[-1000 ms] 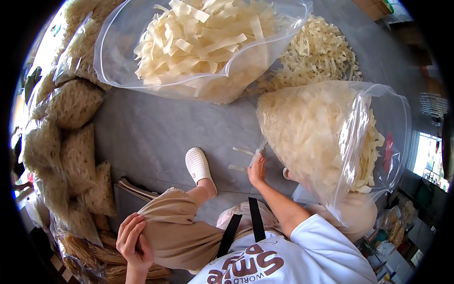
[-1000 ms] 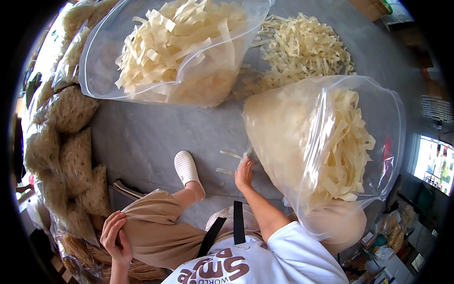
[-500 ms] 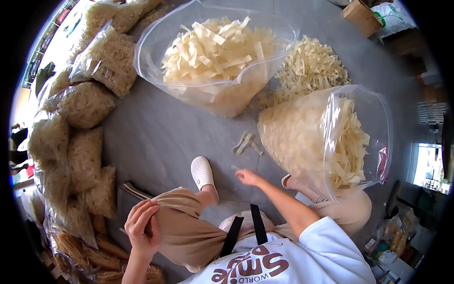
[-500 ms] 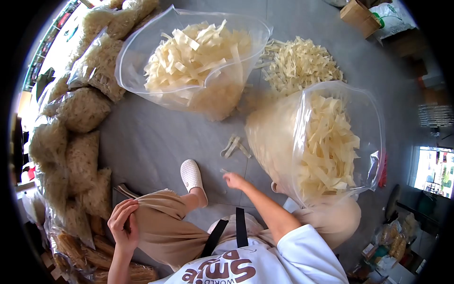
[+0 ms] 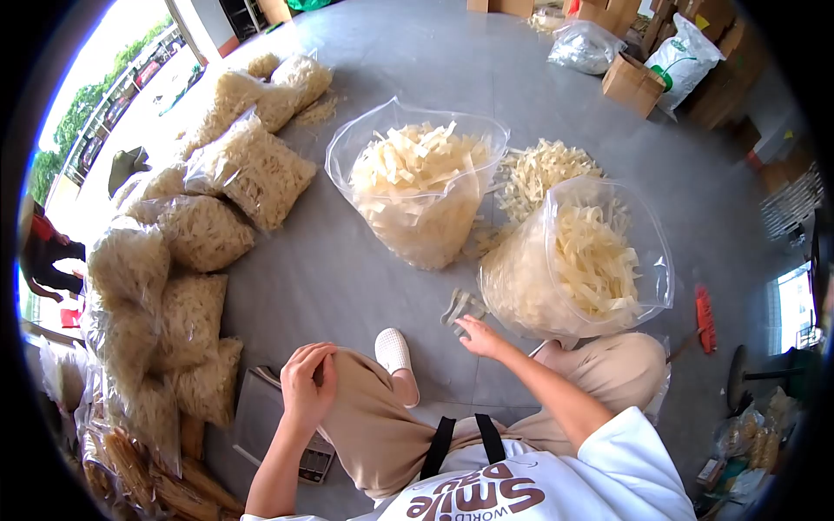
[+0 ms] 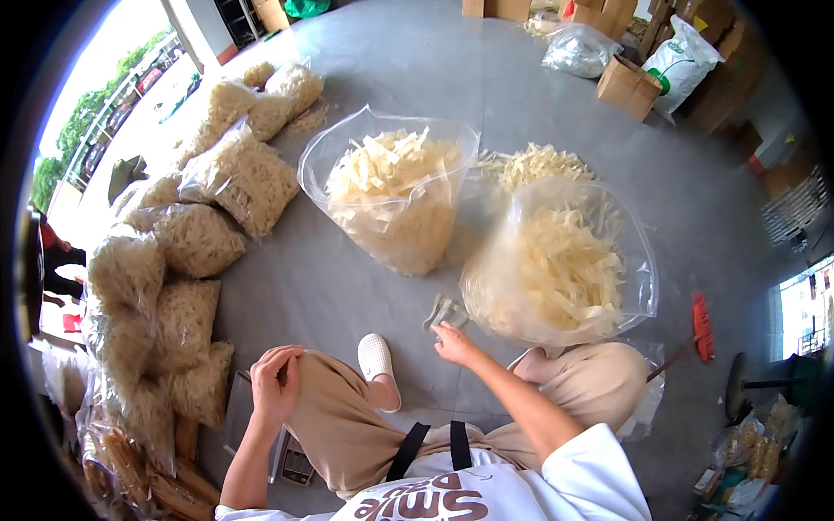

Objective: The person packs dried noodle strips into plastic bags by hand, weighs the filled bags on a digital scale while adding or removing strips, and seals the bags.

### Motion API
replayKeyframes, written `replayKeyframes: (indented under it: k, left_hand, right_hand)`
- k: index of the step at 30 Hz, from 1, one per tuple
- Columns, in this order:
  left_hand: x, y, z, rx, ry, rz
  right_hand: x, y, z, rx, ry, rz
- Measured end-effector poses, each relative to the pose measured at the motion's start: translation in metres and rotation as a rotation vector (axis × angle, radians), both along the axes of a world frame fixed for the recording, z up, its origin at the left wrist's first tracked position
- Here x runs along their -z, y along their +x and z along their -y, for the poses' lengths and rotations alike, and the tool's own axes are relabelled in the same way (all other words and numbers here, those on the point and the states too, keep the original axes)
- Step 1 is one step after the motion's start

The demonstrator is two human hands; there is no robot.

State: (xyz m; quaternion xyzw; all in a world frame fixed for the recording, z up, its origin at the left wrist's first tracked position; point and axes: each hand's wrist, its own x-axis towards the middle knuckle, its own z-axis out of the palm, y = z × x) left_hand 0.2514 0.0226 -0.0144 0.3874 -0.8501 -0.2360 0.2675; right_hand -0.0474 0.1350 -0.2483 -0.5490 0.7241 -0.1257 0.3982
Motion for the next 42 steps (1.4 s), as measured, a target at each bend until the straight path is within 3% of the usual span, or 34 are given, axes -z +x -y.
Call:
replayKeyframes:
  k: [8,12,16,18,19,22,24,27,29,31,32,33,35,37,42]
  left_hand:
    - [0.002,0.0,-0.001,0.012,-0.052,0.019]
    - [-0.002,0.001,-0.002,0.015,-0.031,0.072]
    - [-0.003,-0.008,-0.001,0.022,-0.011,0.11]
    - [0.006,-0.01,0.018,0.034,-0.046,0.061]
    - [0.007,-0.014,0.034,-0.002,0.036,-0.018]
    - [0.012,-0.033,0.101,-0.047,0.077,-0.101]
    - [0.013,-0.056,0.148,-0.1,0.104,-0.189]
    - [0.023,-0.101,0.22,-0.239,0.107,-0.167]
    - [0.012,-0.134,0.241,-0.332,0.238,-0.135]
    - [0.023,-0.152,0.26,-0.419,0.38,-0.096]
    - [0.038,-0.156,0.273,-0.367,0.472,0.019]
    - [0.05,-0.159,0.28,-0.315,0.564,0.136]
    - [0.056,-0.155,0.263,-0.361,0.562,0.101]
    - [0.06,-0.134,0.255,-0.36,0.591,-0.007]
    - [0.054,-0.063,0.236,-0.414,0.854,-0.398]
  right_hand:
    - [-0.107,0.04,-0.04,-0.143,-0.297,0.079]
    - [-0.173,0.021,0.0,0.021,-0.518,-0.005]
    - [-0.2,-0.015,0.078,0.336,-0.742,-0.011]
    - [-0.22,-0.034,0.114,0.507,-0.634,-0.07]
    - [-0.193,-0.062,0.143,0.576,-0.703,-0.037]
    - [-0.175,-0.113,0.202,1.058,-0.62,-0.132]
    - [-0.194,-0.116,0.211,1.315,-0.455,-0.049]
    - [-0.201,-0.118,0.21,1.302,-0.453,0.094]
    - [-0.192,-0.122,0.216,1.354,-0.42,-0.043]
    - [-0.206,-0.115,0.194,0.923,-0.38,0.425]
    - [-0.195,-0.118,0.199,0.928,-0.378,0.418]
    - [-0.175,-0.124,0.207,0.928,-0.304,0.296]
    - [-0.166,-0.121,0.209,0.919,-0.223,0.171]
    - [-0.179,-0.107,0.201,0.746,-0.263,0.006]
    - [-0.17,-0.106,0.224,0.534,-0.692,-0.282]
